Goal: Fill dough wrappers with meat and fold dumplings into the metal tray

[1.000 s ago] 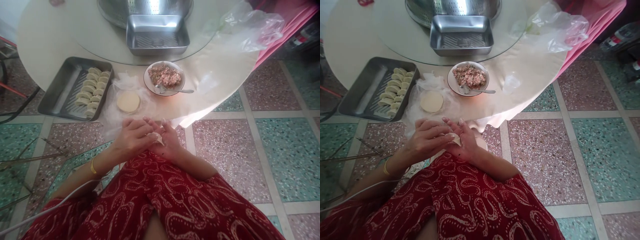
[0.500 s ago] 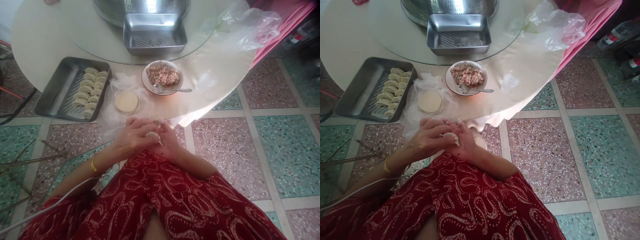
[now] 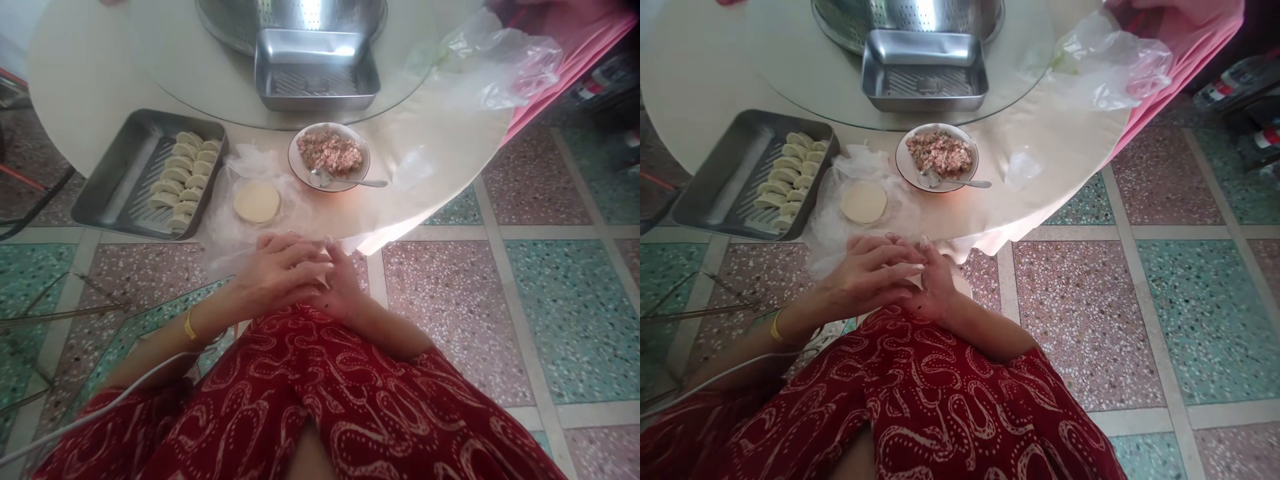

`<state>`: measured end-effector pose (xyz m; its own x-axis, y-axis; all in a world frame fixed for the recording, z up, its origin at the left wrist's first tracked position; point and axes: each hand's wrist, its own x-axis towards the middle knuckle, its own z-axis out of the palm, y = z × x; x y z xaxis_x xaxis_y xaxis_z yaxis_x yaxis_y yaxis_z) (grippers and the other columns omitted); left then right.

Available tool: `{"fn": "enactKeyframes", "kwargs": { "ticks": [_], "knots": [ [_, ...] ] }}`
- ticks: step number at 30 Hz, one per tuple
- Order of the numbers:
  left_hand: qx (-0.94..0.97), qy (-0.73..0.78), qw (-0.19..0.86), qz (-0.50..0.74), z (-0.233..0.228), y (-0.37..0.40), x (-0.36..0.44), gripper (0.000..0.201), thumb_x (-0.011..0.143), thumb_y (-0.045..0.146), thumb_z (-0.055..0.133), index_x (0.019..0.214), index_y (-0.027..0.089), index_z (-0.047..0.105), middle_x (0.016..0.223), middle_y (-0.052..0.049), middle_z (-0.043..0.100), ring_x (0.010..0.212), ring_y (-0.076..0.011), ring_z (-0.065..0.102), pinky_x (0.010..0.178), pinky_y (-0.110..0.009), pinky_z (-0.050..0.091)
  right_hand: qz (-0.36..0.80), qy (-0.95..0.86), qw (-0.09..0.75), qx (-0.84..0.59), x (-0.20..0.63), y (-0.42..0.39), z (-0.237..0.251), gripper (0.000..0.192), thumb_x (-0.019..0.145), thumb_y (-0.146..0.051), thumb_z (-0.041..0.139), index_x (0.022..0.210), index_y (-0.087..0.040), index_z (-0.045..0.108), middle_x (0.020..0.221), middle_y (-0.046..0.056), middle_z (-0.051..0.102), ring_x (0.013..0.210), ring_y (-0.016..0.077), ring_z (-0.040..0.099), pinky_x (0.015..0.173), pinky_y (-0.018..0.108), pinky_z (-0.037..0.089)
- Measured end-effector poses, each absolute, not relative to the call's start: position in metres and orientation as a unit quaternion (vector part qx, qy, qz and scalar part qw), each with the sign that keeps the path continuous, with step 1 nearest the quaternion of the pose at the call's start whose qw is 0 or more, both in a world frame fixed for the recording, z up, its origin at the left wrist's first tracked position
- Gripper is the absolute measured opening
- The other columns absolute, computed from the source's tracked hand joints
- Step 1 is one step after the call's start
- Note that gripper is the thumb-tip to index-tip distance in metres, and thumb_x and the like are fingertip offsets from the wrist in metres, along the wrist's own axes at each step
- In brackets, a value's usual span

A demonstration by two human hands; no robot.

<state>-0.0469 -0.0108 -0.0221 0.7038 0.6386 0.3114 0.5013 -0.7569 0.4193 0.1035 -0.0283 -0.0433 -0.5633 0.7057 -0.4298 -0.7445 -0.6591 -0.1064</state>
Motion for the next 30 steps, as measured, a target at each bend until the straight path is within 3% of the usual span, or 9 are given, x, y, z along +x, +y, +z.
{"fn": "enactKeyframes", "kwargs": {
  "ticks": [3,8,12,17,22,30],
  "knots": [
    [0.917,0.315,0.074,0.235,-0.021,-0.018,-0.06,0.02,0.096,0.035,0.055,0.112,0.024,0.061,0.11,-0.001,0.069,0.1,-0.0212,0.062,0.086,-0.039,0.046,0.879,0.046,0.41,-0.239,0.106,-0.029,-0.041,0.046,0.095,-0.049,0.026,0.109,-0.023,0.062,0.084,0.002,0.066,0.07,0.0155,0.059,0.058,0.028,0.051],
    [0.886,0.376,0.01,0.272,-0.028,-0.03,-0.068,0.009,0.095,0.031,0.056,0.098,0.024,0.06,0.098,0.005,0.069,0.097,-0.018,0.06,0.084,-0.038,0.043,0.879,0.023,0.416,-0.232,0.103,-0.028,-0.04,0.044,0.093,-0.05,0.031,0.115,-0.025,0.059,0.094,0.005,0.07,0.074,0.0176,0.061,0.06,0.03,0.052],
    [0.887,0.366,-0.022,0.281,-0.03,-0.029,-0.062,0.006,0.089,0.025,0.064,0.09,0.022,0.058,0.09,0.002,0.07,0.09,-0.0193,0.059,0.078,-0.038,0.043,0.873,0.019,0.422,-0.242,0.099,-0.028,-0.041,0.045,0.092,-0.05,0.032,0.118,-0.025,0.059,0.098,0.006,0.071,0.078,0.0184,0.063,0.063,0.031,0.052],
    [0.884,0.353,-0.014,0.306,-0.03,-0.027,-0.061,0.007,0.088,0.018,0.064,0.086,0.021,0.058,0.085,0.0,0.07,0.086,-0.0196,0.058,0.075,-0.037,0.042,0.871,0.001,0.427,-0.241,0.097,-0.028,-0.046,0.046,0.087,-0.054,0.04,0.12,-0.027,0.057,0.1,0.006,0.072,0.084,0.021,0.064,0.068,0.036,0.054],
    [0.879,0.367,-0.009,0.306,-0.03,-0.029,-0.064,0.008,0.087,0.026,0.067,0.088,0.021,0.061,0.086,-0.001,0.071,0.083,-0.0201,0.056,0.074,-0.036,0.04,0.871,-0.005,0.435,-0.231,0.097,-0.028,-0.047,0.043,0.09,-0.049,0.036,0.121,-0.027,0.055,0.109,0.006,0.073,0.08,0.0195,0.065,0.068,0.035,0.055],
    [0.876,0.38,0.008,0.299,-0.033,-0.03,-0.061,0.011,0.088,0.02,0.063,0.078,0.019,0.06,0.081,-0.001,0.071,0.081,-0.0193,0.058,0.075,-0.036,0.04,0.873,-0.005,0.434,-0.22,0.096,-0.029,-0.047,0.044,0.092,-0.051,0.032,0.122,-0.026,0.052,0.117,0.009,0.071,0.084,0.0206,0.067,0.074,0.039,0.057]
  ]
}}
